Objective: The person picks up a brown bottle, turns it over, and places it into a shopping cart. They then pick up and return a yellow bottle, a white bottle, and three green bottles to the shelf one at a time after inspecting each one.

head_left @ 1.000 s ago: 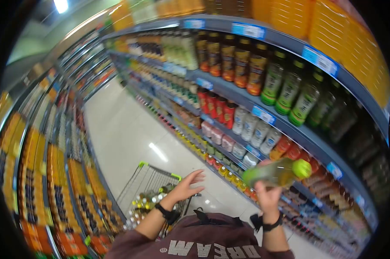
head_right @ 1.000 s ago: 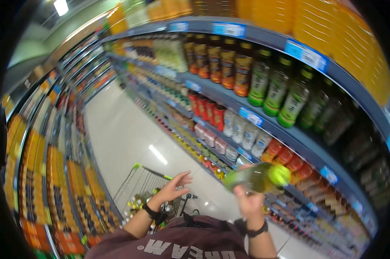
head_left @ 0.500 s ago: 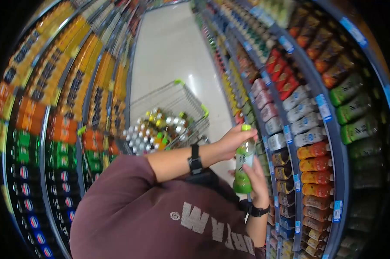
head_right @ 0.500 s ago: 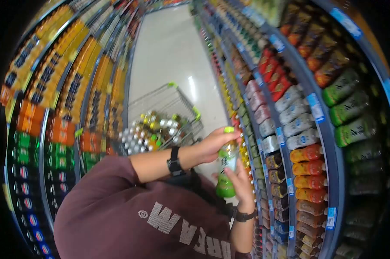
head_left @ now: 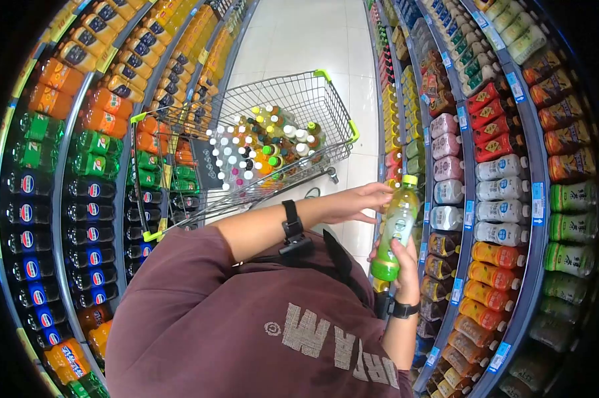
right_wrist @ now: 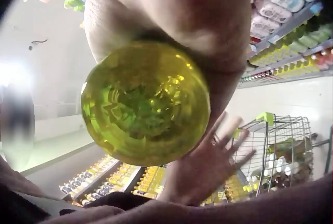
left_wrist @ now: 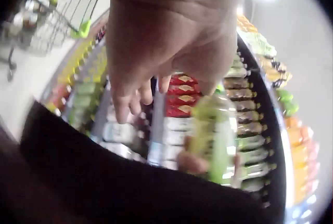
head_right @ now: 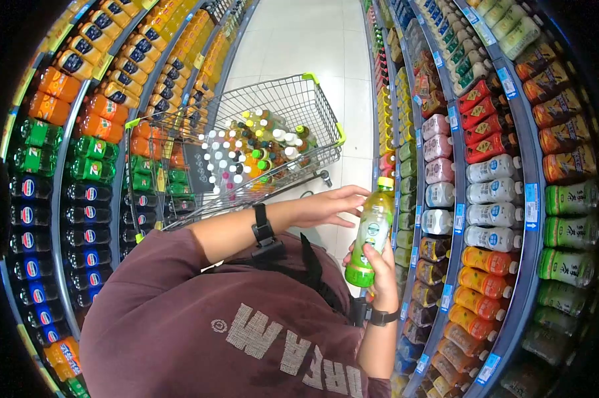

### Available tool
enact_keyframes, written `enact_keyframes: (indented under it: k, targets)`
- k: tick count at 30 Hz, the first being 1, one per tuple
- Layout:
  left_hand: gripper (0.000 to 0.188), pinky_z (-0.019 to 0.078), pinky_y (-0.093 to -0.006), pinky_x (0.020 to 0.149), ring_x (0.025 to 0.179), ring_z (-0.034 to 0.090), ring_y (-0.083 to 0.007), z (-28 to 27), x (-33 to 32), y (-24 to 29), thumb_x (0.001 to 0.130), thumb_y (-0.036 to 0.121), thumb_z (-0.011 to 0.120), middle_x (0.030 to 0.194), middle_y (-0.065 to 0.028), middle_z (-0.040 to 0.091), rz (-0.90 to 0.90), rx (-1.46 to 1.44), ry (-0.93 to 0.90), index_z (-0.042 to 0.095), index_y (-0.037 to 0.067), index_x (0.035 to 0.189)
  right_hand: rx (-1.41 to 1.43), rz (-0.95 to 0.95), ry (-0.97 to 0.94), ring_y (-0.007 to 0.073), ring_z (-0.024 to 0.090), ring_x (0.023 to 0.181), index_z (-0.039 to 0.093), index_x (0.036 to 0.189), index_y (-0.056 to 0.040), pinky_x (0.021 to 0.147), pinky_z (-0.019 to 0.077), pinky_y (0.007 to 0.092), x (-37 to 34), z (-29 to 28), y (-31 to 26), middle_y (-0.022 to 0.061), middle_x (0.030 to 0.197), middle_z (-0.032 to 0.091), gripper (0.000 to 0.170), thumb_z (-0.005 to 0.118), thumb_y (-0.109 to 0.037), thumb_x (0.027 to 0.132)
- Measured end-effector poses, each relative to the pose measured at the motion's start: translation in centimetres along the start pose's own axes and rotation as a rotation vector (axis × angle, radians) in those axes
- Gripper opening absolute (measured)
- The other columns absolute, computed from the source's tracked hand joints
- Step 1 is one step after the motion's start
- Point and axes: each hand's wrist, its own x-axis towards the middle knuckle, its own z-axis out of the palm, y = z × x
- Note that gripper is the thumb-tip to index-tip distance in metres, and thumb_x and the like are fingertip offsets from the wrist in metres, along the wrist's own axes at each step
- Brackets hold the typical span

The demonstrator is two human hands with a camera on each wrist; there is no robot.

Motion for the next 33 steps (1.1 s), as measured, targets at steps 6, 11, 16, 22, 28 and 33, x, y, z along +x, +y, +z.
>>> enact_keyframes:
  k: [6,11,16,22,28,33]
  targets:
    - [0.089,0.0336,-0.0523,0.115,0.141,0.036,-0.0436,-19.8,-4.9,-7.9,0.081,0.039,0.082,0.153,-0.0249,0.038,-0.052,1.796,0.814,0.04,0.005,0.151,0.046,-0.162,-0.034,0.0273,0.071,0.091,0.044,0.137,0.0017,0.077,0.0588,0.0392,-0.2,0.9,-2.2,0.0168,0.109,0.066,0.06,0.071,-0.028,0.093]
    - [0.068,0.0453,-0.0548,0.098,0.121,0.054,-0.035,-28.3,-11.5,-12.4,0.087,0.029,0.074,0.133,-0.0133,0.052,-0.296,1.862,1.056,0.046,0.013,0.147,-0.16,-0.3,0.178,0.0236,0.068,0.101,0.05,0.137,0.002,0.088,0.0561,0.0364,0.1,-0.1,-2.7,0.0121,0.113,0.066,0.061,0.078,-0.02,0.088]
    - [0.033,0.0512,-0.0461,0.086,0.106,0.062,-0.0311,-30.6,-11.8,-12.6,0.097,0.01,0.045,0.111,-0.0112,0.061,-0.163,1.991,0.945,0.056,0.013,0.128,0.049,-0.341,0.122,0.0313,0.067,0.11,0.037,0.149,0.0018,0.098,0.0541,0.0465,0.6,1.5,-4.1,0.0197,0.13,0.062,0.074,0.07,-0.031,0.093]
    - [0.023,0.0546,-0.0483,0.071,0.089,0.068,-0.0386,-30.3,-10.9,-10.5,0.1,0.02,0.055,0.101,-0.0167,0.067,0.032,1.74,0.937,0.061,0.009,0.119,0.21,-0.381,-0.034,0.0337,0.071,0.103,0.049,0.135,0.003,0.097,0.0561,0.0499,4.1,1.3,-4.5,0.0202,0.119,0.067,0.054,0.065,-0.035,0.099]
    - [0.019,0.055,-0.0467,0.071,0.096,0.065,-0.0348,-32.1,-9.7,-7.3,0.099,0.025,0.06,0.111,-0.0129,0.064,0.217,1.869,0.952,0.062,0.009,0.106,0.46,-0.311,-0.044,0.033,0.072,0.101,0.054,0.131,0.0074,0.094,0.0577,0.0501,7.6,5.2,-6.4,0.0206,0.121,0.067,0.069,0.057,-0.054,0.099]
    - [0.016,0.0567,-0.0475,0.072,0.097,0.067,-0.0344,-35.7,-10.3,-4.7,0.095,0.019,0.058,0.11,-0.0146,0.064,0.057,1.702,0.875,0.065,0.008,0.103,0.265,-0.304,0.52,0.0247,0.072,0.091,0.063,0.13,-0.0062,0.081,0.059,0.0421,8.9,7.8,-6.7,0.0088,0.108,0.072,0.062,0.056,-0.056,0.094]
